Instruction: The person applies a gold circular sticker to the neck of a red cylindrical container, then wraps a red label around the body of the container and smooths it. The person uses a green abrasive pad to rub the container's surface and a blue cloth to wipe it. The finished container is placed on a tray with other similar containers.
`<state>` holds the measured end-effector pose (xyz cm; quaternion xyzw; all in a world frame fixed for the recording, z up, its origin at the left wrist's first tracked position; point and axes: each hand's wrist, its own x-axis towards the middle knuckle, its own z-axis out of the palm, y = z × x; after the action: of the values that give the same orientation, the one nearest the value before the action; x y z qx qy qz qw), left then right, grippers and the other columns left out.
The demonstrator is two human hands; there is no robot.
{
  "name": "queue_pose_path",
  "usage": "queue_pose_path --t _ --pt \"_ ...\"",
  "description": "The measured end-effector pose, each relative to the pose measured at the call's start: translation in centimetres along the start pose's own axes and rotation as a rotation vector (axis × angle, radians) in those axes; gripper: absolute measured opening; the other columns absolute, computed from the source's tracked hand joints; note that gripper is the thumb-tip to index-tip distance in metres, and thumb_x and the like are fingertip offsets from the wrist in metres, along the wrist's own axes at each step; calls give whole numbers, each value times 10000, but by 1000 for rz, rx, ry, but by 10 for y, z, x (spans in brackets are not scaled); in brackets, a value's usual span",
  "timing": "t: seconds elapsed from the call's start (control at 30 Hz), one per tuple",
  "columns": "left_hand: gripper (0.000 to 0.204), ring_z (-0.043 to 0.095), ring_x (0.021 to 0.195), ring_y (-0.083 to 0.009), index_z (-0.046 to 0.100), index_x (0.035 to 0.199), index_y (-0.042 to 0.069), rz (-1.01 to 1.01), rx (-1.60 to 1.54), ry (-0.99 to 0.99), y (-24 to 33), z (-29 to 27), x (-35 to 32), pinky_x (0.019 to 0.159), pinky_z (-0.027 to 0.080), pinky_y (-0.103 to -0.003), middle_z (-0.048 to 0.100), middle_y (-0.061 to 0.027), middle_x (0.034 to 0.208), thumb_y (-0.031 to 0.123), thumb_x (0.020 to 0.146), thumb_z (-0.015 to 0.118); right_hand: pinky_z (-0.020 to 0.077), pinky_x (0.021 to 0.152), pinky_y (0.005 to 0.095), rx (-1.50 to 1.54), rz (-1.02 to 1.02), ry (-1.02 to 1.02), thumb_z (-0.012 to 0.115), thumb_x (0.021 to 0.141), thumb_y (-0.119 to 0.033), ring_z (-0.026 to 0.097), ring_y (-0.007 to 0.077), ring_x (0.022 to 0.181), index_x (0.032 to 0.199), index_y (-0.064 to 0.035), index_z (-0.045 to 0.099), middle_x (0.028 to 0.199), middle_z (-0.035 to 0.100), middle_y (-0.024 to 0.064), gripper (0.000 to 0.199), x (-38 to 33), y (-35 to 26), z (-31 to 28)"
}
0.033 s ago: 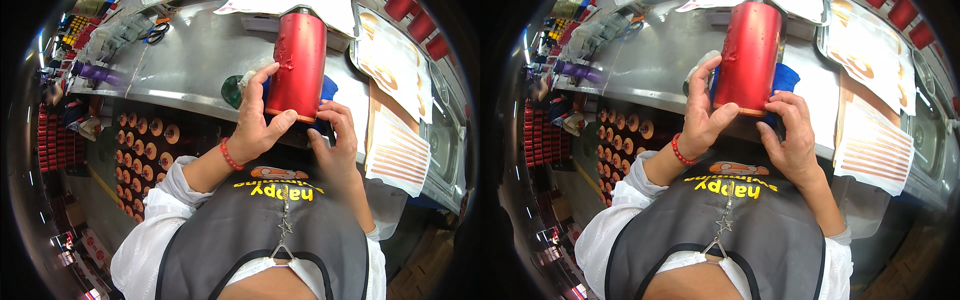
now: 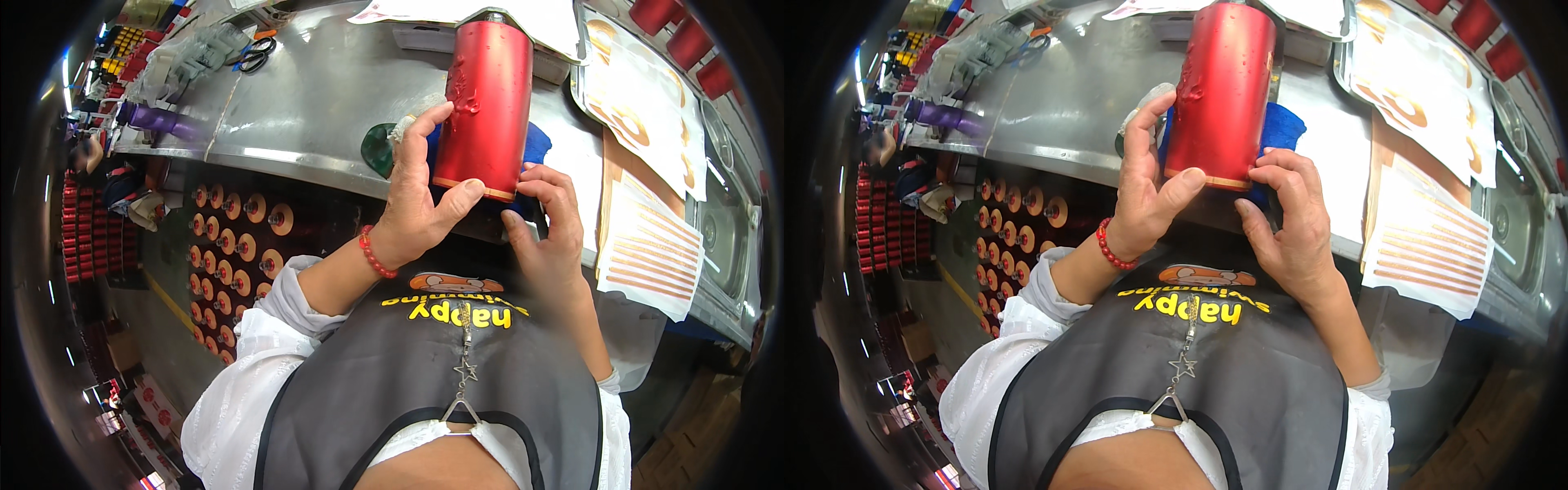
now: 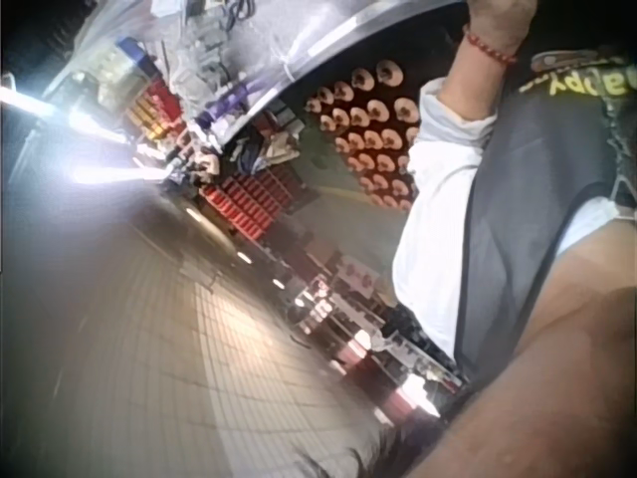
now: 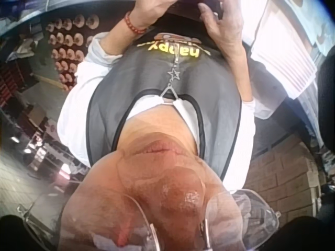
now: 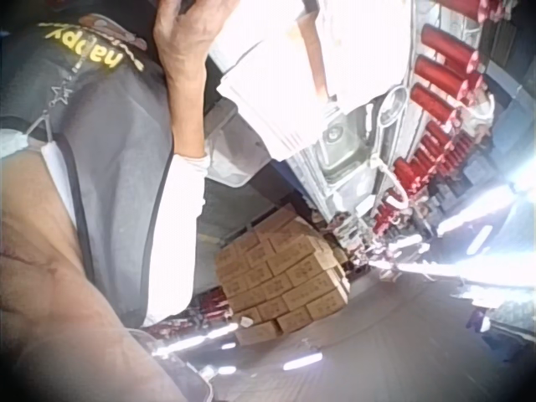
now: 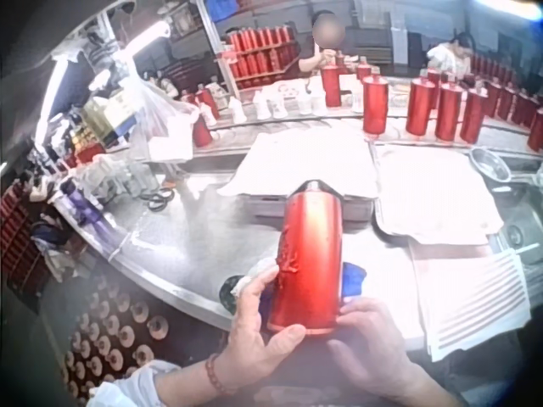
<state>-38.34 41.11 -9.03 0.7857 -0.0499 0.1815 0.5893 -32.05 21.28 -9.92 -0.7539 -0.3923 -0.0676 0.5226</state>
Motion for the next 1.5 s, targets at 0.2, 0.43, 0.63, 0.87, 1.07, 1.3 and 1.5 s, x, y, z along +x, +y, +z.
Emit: queue_pose_path --t 0.2,0.43,0.63,0.87,1.07,1.3,1.5 --pt "432 515 1280 -327 548 1329 2 327 443 139 -4 -14 -29 1189 236 -462 631 -157 1246 126 925 635 489 930 393 14 13 0 734 754 55 588 331 1079 1119 -15 572 1160 575 179 405 -2 0 0" --pt "419 617 1186 -197 698 1219 189 654 854 27 7 -9 -17 1235 175 -465 716 -10 1129 111 809 740 483 953 393 40 24 11 685 763 91 594 331 1108 1137 -9 579 1181 582 189 401 -3 3 4" --pt "324 562 1230 -241 697 1207 173 510 533 -32 11 -12 -4 1223 176 -484 701 -22 1163 130 887 681 533 891 311 201 252 105 523 916 97 640 231 1116 1285 22 550 1260 618 191 378 -7 -11 -8" --pt "601 365 1376 -216 317 1475 -13 -3 -35 23 -12 -17 -8 1152 275 -351 375 -147 1484 186 981 594 523 888 294 418 417 116 522 967 26 649 191 1053 1326 40 486 1197 634 193 362 -7 -25 -12" --pt "648 357 1363 -208 322 1474 0 -1 3 10 -12 -13 -1 1150 265 -347 379 -135 1449 215 956 645 480 850 248 212 463 146 581 946 -71 603 129 934 1252 25 532 1061 627 92 324 -10 -24 -15" --pt "673 405 1331 -368 434 1427 18 154 119 62 -15 -18 -5 1160 244 -473 461 -203 1400 277 873 714 471 836 251 475 633 121 589 943 -100 578 123 918 1170 11 562 1009 619 56 254 9 -49 -15" --pt "783 507 1261 -452 433 1477 43 410 739 6 -4 -13 5 1179 226 -546 565 -241 1318 290 815 771 505 695 270 175 451 -4 606 924 -91 586 114 741 1059 9 584 833 631 45 170 38 -58 9"
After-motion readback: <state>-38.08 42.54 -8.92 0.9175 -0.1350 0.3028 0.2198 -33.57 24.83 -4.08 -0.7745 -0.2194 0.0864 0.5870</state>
